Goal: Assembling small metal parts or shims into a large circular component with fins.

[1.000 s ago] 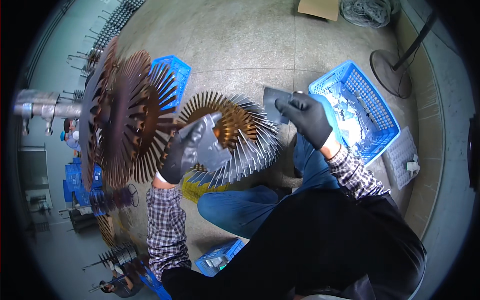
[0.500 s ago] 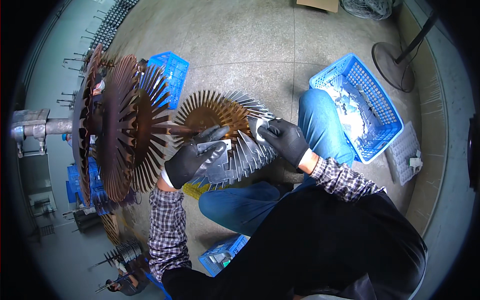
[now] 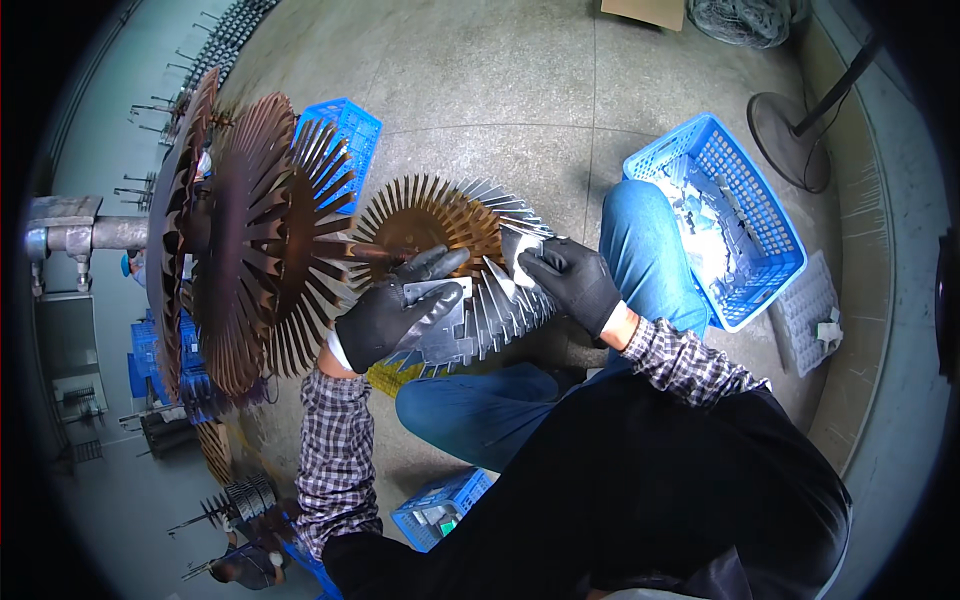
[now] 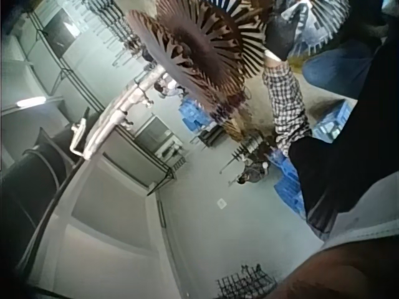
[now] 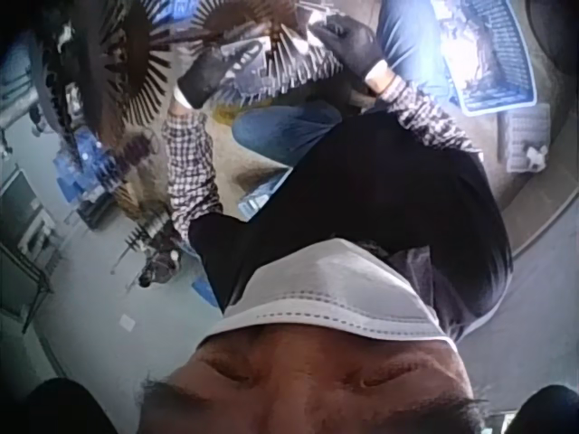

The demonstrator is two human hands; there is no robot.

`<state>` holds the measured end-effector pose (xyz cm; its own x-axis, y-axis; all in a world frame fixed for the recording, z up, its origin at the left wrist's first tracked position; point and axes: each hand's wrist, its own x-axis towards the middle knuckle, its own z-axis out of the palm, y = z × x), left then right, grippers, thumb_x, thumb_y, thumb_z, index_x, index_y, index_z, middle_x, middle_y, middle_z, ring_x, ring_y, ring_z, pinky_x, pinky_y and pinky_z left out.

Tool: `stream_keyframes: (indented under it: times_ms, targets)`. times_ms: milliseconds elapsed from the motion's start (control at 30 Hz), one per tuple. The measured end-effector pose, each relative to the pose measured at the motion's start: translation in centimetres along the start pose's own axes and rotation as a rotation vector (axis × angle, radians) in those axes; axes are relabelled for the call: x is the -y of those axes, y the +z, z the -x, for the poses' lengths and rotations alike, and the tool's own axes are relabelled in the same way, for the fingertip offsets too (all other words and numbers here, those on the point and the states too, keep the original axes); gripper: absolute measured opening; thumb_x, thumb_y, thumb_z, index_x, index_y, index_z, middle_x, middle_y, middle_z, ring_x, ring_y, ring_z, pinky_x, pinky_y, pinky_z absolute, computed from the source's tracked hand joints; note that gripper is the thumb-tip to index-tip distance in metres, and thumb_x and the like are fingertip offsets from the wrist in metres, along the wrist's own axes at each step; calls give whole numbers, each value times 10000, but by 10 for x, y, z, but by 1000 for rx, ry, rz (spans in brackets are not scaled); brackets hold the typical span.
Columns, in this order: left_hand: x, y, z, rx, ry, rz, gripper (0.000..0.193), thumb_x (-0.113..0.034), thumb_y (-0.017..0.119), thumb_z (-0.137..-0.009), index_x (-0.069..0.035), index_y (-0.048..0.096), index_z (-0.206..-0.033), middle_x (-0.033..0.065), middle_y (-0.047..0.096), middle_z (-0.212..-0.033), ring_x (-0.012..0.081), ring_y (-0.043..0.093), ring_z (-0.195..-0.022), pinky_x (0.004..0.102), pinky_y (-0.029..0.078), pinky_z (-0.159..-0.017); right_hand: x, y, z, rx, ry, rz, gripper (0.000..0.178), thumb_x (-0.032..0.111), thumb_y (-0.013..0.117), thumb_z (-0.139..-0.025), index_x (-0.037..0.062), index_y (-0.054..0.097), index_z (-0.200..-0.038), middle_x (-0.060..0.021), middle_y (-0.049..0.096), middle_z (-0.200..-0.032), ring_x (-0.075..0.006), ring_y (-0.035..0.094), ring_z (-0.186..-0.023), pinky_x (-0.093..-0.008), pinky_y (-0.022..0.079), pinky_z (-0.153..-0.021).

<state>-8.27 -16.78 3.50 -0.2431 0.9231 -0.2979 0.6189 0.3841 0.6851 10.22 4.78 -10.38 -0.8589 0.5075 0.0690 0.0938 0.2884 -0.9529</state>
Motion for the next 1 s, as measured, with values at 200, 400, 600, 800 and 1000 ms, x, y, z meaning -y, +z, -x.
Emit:
stream_keyframes:
  times_ms: [200,400,600,800,1000]
  targets:
    - [-8,3,-1,-42,-50,68,479,-286,659,-1057,-94,608,-1493,64,573,-1573,251,474,-1502,369,364,-1230,1,0,6,-20,-52,-36,235,189,790,-951,-16,752,-1059,-125,710,-895,-186,626,-716,-309,517,-681]
    - [-7,3,0,-57,-45,91,493,-288,665,-1053,-96,600,-1503,73,576,-1569,254,490,-1489,370,380,-1219,-6,3,8,1,-19,-59,259,174,786,-949,-19,752,-1118,-138,737,-959,-204,660,-765,-312,537,-723]
    - [-3,2,-1,-39,-53,71,501,-271,676,-1045,-88,594,-1504,101,587,-1553,257,534,-1450,378,410,-1196,-5,3,10,27,-56,-38,281,151,783,-937,-3,750,-1169,-151,755,-1034,-226,693,-813,-322,554,-750]
    - [0,3,-4,-46,-6,43,493,-247,684,-1037,-80,601,-1494,119,597,-1538,281,573,-1408,384,434,-1176,7,-1,5,93,-139,47,305,153,748,-941,24,738,-1217,-167,742,-1045,-273,704,-837,-362,560,-757]
    - [8,4,-6,-75,144,-142,497,-241,694,-1027,-57,604,-1480,163,600,-1522,313,607,-1356,402,455,-1152,17,-2,-4,225,-183,278,361,173,686,-958,50,704,-1297,-188,720,-1029,-340,690,-842,-413,549,-753]
